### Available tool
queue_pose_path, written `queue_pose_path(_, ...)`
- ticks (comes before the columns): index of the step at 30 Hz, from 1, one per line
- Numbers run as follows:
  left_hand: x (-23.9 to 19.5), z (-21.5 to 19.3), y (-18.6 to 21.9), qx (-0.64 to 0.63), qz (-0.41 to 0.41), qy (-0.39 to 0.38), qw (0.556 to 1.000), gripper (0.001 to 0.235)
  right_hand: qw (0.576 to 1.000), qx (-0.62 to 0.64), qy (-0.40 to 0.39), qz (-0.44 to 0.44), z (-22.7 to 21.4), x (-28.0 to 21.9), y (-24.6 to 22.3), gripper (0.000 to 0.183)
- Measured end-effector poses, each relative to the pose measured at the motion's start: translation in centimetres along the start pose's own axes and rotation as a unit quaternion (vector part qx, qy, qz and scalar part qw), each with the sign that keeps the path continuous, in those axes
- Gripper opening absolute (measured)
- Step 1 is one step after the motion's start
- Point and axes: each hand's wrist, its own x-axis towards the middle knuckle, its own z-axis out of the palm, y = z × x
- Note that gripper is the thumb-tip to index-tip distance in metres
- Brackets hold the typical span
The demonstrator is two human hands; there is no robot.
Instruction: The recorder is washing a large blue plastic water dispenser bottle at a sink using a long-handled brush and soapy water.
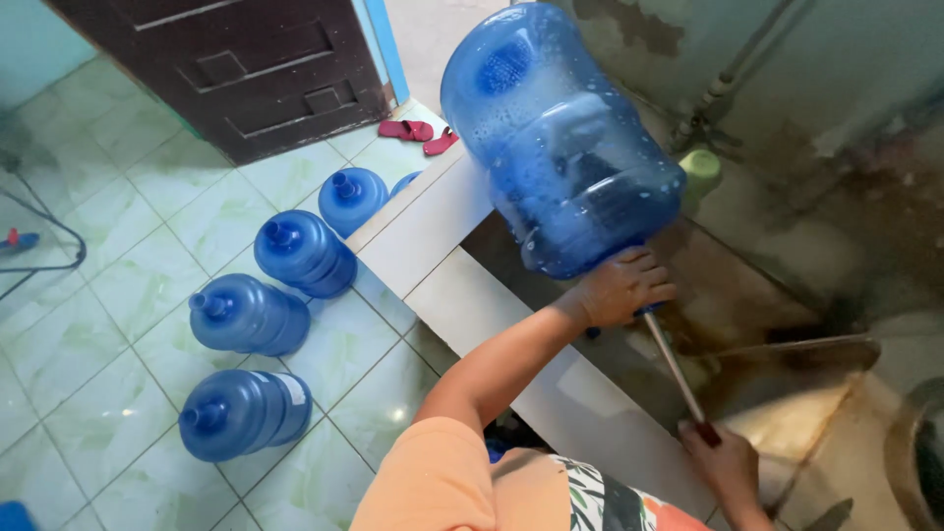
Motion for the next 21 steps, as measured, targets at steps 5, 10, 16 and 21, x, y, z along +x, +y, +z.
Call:
queue_pose_path(5, -0.1, 1.0, 1.9, -0.002, 0.015, 0.022, 1.000, 0.050, 0.995, -0.064, 0.038, -0.065, 0.5, 2.5, -8.3, 0.046)
queue_pose_path(10, 0.4, 1.0, 3.0, 0.020, -0.016, 0.039, 0.999, 0.034, 0.985, -0.065, 0.088, -0.130, -0.3, 2.2, -11.6, 0.042)
queue_pose_path(16, 3.8, -4.6, 0.3, 0.132, 0.011, -0.276, 0.952, 0.021, 0.996, -0.076, 0.019, 0.039, -2.0, -1.7, 0.1, 0.041)
queue_pose_path(21, 3.4, -1.5, 0.8, 0.033, 0.031, -0.149, 0.988, 0.040, 0.992, -0.061, 0.086, -0.073, -1.2, 1.1, -5.5, 0.044)
